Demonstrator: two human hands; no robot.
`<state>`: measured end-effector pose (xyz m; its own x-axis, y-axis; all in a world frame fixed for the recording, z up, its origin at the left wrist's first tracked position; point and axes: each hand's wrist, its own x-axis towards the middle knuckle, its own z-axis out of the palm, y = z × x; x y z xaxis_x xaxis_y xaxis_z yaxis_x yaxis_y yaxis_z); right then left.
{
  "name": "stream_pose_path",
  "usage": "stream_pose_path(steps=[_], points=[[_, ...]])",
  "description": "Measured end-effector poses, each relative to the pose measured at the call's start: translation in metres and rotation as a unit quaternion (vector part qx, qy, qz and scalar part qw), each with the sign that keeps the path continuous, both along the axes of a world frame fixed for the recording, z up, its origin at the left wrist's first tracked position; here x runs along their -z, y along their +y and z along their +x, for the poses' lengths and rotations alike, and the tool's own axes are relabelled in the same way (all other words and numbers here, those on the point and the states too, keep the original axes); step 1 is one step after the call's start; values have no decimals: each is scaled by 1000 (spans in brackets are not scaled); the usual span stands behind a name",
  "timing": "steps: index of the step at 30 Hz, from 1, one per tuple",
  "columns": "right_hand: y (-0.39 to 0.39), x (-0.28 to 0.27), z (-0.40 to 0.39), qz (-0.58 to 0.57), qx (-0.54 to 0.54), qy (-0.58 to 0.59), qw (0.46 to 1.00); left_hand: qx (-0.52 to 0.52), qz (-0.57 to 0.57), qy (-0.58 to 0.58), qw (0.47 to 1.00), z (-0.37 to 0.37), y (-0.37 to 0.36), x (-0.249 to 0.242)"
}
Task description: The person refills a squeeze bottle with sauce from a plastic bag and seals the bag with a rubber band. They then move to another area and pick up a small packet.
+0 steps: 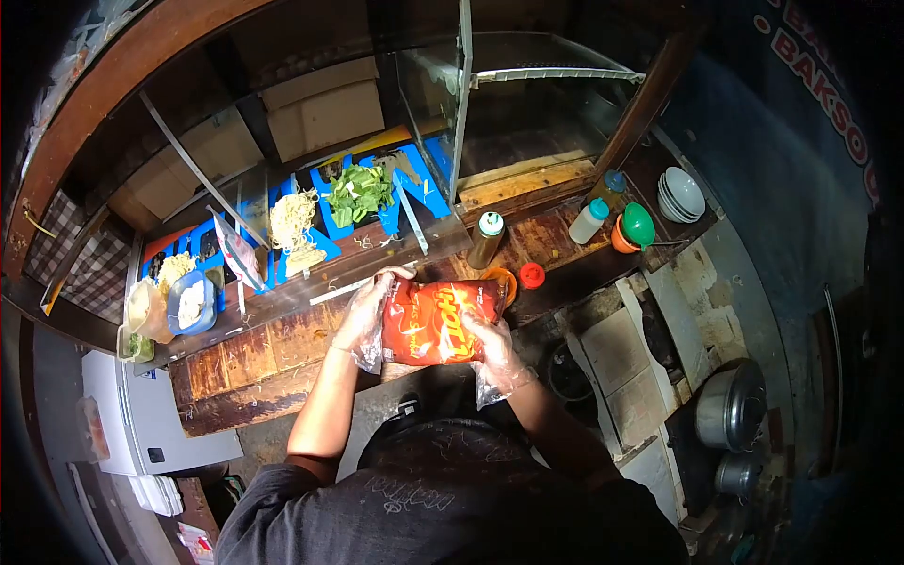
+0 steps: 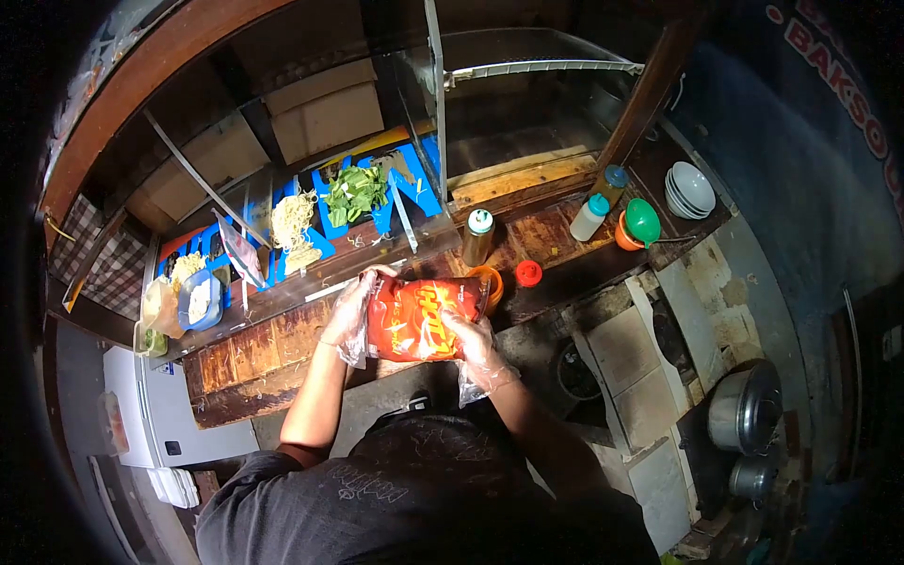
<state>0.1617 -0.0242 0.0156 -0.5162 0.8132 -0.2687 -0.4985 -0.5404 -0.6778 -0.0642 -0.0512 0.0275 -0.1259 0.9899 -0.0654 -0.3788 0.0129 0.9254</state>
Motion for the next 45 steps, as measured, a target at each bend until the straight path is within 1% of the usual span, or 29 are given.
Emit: stream_pose_path(steps=[4, 6, 7, 9, 10, 11, 12, 14, 15, 16, 17, 18, 20, 21, 23, 25, 26, 27, 28, 31, 33, 37, 39, 42, 43, 45], points=[[-2, 5, -1, 39, -11, -9, 999, -24, 31, 2, 999, -6, -8, 24], [-4, 11, -2, 53, -11, -10, 998, -19, 13, 64, 998, -11, -13, 31], [-3, 19, -4, 59, 0, -2, 998, -35, 25, 163, 986, -13, -17, 29], [-3, 33, -5, 65, 9, 4, 998, -45, 41, 163, 985, -12, -20, 32], [-3, 40, -4, 67, 15, -18, 997, -54, 58, 164, 983, -11, -23, 33], [-3, 48, -4, 70, 22, -41, 997, -65, 52, 142, 986, -8, -26, 33], [-4, 52, -4, 69, 20, -41, 997, -66, 51, 141, 986, -7, -28, 34], [-5, 60, -3, 118, 29, -71, 990, -87, 38, 132, 987, -5, -32, 36], [-6, 57, -3, 118, 28, -72, 990, -105, 8, 139, 985, -2, -36, 34], [-8, 53, -3, 142, 29, -76, 987, -106, 7, 139, 985, -3, -37, 39], [-10, 50, -3, 166, 30, -80, 982, -121, 31, 136, 983, -4, -36, 48], [-9, 56, 0, 165, 30, -80, 983, -135, 55, 132, 980, -4, -35, 56], [-5, 73, 6, 208, 12, -127, 970, -141, 56, 121, 981, -5, -37, 67], [-7, 74, 3, 207, 11, -127, 970, -147, 58, 110, 981, -6, -38, 70], [-11, 78, -5, 163, 89, -38, 982, -156, 59, 104, 981, -6, -41, 75], [-14, 79, -8, 172, 104, -50, 978, -163, 62, 98, 980, -4, -43, 76], [-17, 79, -8, 181, 121, -62, 974, -158, 61, 57, 984, -3, -45, 77], [-21, 77, -9, 143, 131, -71, 978, -153, 61, 16, 986, -2, -47, 75], [-23, 74, -10, 143, 130, -71, 979, -155, 61, 16, 986, -2, -48, 73], [-27, 68, -14, 131, 143, -68, 979, -147, 84, 42, 985, -3, -50, 70], [-28, 70, -13, 129, 149, -73, 978, -160, 87, 62, 981, -2, -49, 70], [-26, 76, -12, 130, 137, -62, 980, -165, 94, 54, 980, 0, -52, 65], [-25, 78, -15, 128, 158, -81, 976, -187, 106, 82, 973, 0, -52, 68], [-24, 82, -23, 104, 176, -89, 975, -206, 96, 91, 970, -14, -51, 106], [-24, 89, -22, 103, 173, -90, 975, -208, 94, 91, 969, -10, -55, 90], [-20, 103, -21, 103, 158, -126, 974, -216, 99, 192, 952, -4, -63, 62]])
